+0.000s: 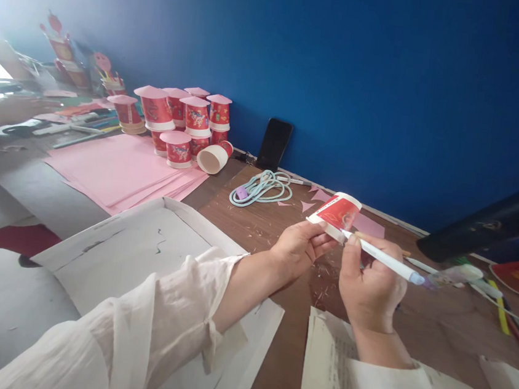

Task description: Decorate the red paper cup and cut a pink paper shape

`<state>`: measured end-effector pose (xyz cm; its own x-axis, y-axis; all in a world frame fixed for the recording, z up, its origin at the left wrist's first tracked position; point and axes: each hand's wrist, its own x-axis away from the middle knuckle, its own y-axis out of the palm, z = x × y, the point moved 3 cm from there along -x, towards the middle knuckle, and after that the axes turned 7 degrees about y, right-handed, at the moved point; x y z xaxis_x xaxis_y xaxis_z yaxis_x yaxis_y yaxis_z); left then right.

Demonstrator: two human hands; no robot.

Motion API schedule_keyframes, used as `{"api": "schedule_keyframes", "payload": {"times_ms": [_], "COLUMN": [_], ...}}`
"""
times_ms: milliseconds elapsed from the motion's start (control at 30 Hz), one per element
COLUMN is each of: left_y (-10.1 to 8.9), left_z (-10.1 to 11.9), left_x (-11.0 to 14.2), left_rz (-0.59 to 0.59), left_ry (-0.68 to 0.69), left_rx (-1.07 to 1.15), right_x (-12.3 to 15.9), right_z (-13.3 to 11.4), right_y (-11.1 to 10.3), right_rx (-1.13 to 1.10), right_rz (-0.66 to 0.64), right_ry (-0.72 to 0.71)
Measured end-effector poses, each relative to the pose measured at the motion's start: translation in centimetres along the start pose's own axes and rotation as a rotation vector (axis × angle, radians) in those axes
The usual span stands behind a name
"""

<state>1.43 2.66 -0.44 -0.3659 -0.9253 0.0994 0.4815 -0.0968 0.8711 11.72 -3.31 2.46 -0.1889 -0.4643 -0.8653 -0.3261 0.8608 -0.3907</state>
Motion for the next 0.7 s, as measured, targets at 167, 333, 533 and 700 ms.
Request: {"api": "schedule_keyframes", "payload": {"times_ms": [167, 333, 533, 700], "left_y": [0.1, 0.4, 0.3, 0.5], "left_z": [0.1, 0.4, 0.8, 0.5], "left_x": [0.1, 0.1, 0.0, 0.2], "left_rz": [0.019, 0.032, 0.079, -0.001], "left_ry": [-0.002, 0.011, 0.008, -0.043], "left_rx": [-0.004, 0.028, 0.106, 0.152], "right_x": [0.0, 0.3, 0.7, 1.6], "right_z": [0.1, 0.0, 1.7, 3.8], "right_y": [0.0, -0.1, 0.5, 2.7], "right_rx": [-0.011, -0.114, -0.302, -0.75], "right_rz": [-0.003, -0.026, 0.023, -0.108], "right_ry": [0.001, 0.105, 0.521, 0.992]}}
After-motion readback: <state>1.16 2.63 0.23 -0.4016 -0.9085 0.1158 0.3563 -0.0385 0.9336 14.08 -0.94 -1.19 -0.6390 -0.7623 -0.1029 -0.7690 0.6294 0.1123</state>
